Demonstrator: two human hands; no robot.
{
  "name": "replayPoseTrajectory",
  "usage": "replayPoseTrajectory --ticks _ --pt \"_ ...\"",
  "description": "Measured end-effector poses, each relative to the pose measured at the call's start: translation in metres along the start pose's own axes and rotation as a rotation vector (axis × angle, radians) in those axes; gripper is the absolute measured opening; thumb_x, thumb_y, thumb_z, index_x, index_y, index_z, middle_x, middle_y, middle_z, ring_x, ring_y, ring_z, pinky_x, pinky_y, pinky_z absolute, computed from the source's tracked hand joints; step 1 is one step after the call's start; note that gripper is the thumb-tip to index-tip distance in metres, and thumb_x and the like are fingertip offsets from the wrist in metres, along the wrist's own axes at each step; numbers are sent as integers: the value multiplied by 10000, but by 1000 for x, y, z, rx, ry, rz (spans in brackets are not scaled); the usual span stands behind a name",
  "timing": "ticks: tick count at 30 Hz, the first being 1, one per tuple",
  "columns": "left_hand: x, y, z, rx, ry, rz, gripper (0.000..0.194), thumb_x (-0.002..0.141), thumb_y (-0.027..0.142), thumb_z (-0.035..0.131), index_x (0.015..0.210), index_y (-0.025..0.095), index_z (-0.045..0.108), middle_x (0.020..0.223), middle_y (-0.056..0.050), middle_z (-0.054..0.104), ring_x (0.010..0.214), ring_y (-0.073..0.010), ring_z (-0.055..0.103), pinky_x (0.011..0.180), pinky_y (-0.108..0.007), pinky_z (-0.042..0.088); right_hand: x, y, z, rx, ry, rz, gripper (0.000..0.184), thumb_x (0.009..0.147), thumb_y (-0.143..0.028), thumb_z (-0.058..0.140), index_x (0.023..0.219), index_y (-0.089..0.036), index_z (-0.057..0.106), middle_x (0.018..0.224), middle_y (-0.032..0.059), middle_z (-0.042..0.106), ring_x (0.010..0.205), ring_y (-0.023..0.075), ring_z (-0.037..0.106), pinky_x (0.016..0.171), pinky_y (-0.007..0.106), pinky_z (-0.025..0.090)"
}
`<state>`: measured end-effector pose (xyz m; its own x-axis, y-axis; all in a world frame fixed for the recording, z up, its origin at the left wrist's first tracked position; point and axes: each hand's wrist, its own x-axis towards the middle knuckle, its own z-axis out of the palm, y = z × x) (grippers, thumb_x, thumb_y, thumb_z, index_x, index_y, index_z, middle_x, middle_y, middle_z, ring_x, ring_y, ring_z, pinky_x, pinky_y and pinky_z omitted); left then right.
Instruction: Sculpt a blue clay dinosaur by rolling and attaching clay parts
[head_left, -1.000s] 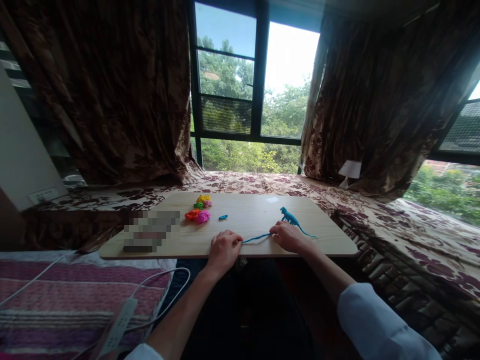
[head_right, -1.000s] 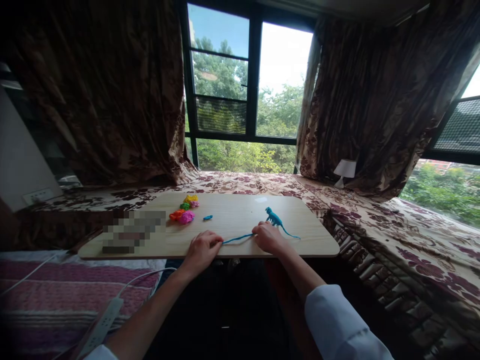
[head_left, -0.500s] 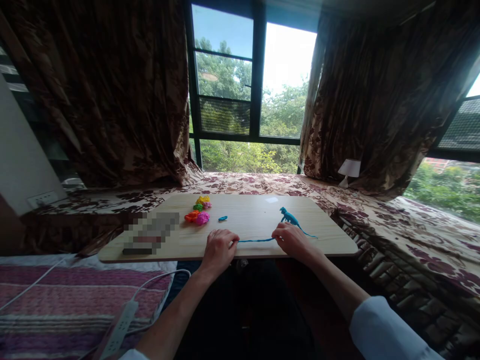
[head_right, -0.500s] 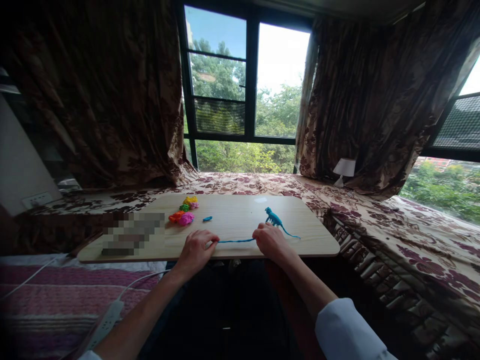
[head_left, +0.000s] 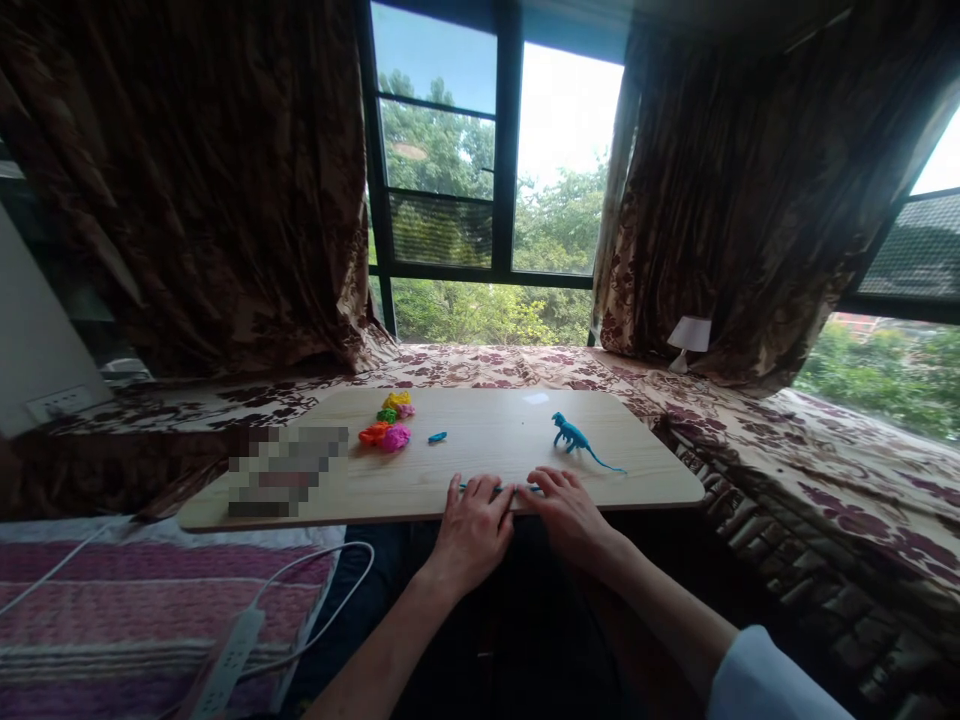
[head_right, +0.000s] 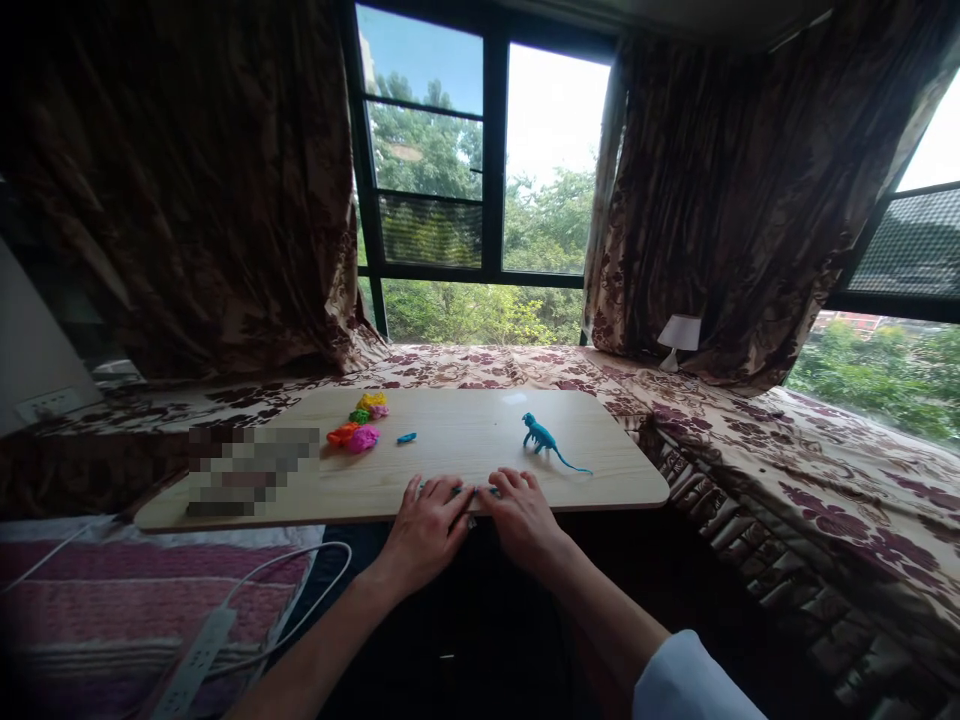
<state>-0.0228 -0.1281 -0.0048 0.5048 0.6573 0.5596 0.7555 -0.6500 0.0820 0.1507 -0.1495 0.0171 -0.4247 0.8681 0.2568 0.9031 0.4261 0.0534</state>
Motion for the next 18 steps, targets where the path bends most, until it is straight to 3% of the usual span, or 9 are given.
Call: replayPoseTrajectory --ticks 6,13,18 --pt "3 5 1 79 -24 -12 406 785 230 466 1189 214 503 1219 -88 507 1217 -252 343 1066 -508 99 7 3 4 -17 -18 33 476 794 -157 401 1270 -182 422 1318 123 398 1291 259 198 1017 451 168" --pt "-3 8 -2 90 -70 29 468 743 194 478 1211 184 479 1227 -92 508 1242 -255 312 1083 -496 46 -6 -10 2 -6 -50 -15 523 790 -142 374 1313 -127 371 1349 116 396 1323 224 159 1060 412 108" --pt "0 5 -1 103 -87 -10 463 759 114 406 1209 197 479 1215 -83 519 1218 -238 348 1076 -499 67 -4 -4 5 8 -67 30 586 742 -138 395 1327 -127 351 1375 111 366 1328 254 132 1050 459 107"
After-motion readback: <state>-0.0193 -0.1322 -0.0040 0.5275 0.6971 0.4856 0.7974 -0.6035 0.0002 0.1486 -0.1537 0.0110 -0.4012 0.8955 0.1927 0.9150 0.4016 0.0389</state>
